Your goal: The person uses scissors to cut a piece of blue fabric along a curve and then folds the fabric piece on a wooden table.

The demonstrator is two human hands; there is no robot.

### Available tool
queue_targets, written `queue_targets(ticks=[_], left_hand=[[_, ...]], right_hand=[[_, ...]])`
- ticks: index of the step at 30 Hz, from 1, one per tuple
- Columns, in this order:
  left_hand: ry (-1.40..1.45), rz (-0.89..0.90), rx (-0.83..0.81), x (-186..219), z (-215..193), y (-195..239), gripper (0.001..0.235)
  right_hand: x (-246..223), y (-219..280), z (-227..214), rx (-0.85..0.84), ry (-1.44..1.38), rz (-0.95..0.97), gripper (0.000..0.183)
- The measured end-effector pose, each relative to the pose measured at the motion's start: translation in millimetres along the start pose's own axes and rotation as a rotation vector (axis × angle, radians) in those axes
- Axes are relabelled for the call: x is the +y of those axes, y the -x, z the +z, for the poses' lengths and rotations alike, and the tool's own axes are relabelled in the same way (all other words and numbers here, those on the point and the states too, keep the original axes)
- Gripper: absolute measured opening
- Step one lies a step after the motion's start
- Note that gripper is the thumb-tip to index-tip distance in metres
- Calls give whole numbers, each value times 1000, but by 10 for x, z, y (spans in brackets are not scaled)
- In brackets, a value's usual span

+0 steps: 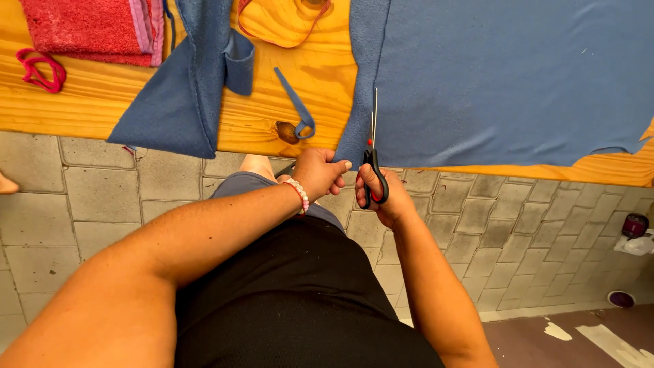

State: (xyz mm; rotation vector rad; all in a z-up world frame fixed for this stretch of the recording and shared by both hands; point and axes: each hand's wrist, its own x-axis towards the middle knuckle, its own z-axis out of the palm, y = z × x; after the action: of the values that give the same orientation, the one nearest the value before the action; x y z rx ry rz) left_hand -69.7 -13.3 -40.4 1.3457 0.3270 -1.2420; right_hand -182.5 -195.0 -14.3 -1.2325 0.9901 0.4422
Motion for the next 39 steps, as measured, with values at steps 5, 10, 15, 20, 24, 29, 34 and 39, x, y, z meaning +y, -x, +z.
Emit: queue_targets(ticks=[5,10,15,20,24,29,34,39], left_hand=[[2,0,-2,30,7,5,18],[-14,-4,-8,12,-6,0,18],[-21,2,-5,-11,-12,-20,17],[-19,-6,-8,-60,-13,-60,17],[-20,-3,-4,-59,-16,-48,16],[-33,-10,-16,-53,-20,-62,16],[-28,-20,-11,-46,-25,-28,15],[-39,-8,-14,-78,-24,-82,15]], right_hand=[[-259,-19,-33,5,62,57,74],[-195,-81,-22,29,65,12,68],[-209,-116,-48,33,60,14,66],[-516,-101,50,27,69,53,74],[-398,-202,-9,29,76,17,71],[-450,-183,0,58,72,25,67],[-674,-195,71,25,79,48,74],[-591,-266,32,39,97,-6,69]])
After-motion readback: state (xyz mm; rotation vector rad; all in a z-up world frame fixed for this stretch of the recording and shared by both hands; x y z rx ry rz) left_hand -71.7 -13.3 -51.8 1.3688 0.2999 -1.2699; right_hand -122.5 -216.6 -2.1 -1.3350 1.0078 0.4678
